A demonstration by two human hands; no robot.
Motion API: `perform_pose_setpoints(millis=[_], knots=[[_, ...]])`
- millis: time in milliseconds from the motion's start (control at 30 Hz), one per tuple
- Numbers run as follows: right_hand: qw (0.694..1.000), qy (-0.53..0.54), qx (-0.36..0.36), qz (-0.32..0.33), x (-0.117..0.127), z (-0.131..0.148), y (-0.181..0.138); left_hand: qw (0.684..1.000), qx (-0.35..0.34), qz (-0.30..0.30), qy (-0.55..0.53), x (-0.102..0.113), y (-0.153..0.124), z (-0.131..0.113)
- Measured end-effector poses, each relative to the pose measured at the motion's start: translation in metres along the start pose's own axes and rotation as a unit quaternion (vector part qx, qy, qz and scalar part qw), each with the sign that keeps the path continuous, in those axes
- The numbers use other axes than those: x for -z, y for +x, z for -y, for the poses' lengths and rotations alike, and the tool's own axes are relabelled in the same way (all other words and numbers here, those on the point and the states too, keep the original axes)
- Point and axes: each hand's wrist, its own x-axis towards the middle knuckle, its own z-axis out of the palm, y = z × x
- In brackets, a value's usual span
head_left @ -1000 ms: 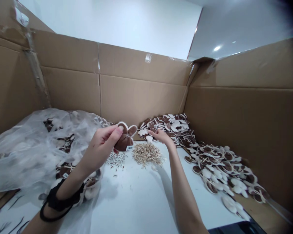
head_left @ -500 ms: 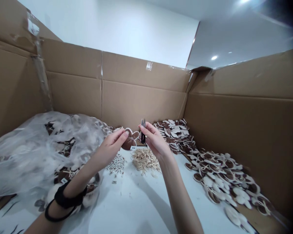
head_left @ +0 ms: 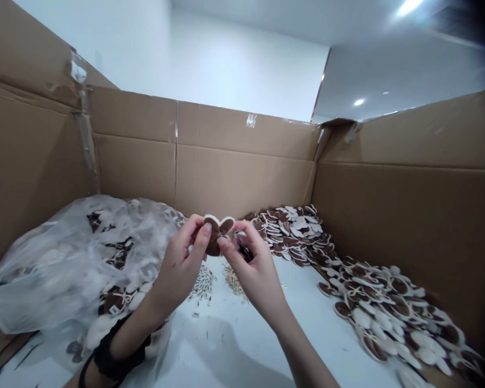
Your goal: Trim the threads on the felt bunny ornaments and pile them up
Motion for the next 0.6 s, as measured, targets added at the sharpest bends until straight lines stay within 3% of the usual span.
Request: perform_pose_setpoints(millis=[100, 267, 400, 500, 600], knots=[[0.998, -0.017, 0.008, 0.056, 0.001, -0.004, 0.002, 0.999, -0.006, 0.048, 0.005, 0.001, -0.001, -0.001], [0.996, -0.001, 0.022, 0.091, 0.002, -0.006, 0.001, 0.993, 0.019, 0.1, -0.053, 0.001, -0.001, -0.003], [0.991, 0.098, -0.016, 0.09, 0.001, -0.006, 0.0, 0.986, 0.059, 0.082, -0.13, 0.0, -0.005, 0.0], [0.97, 0.203, -0.075, 0.107, 0.002, -0.005, 0.001, 0.982, 0.07, 0.053, -0.167, 0.001, -0.007, 0.005], [0.962, 0.248, -0.063, 0.097, 0.003, -0.002, -0.001, 0.986, 0.056, 0.004, -0.155, 0.003, -0.006, 0.008]])
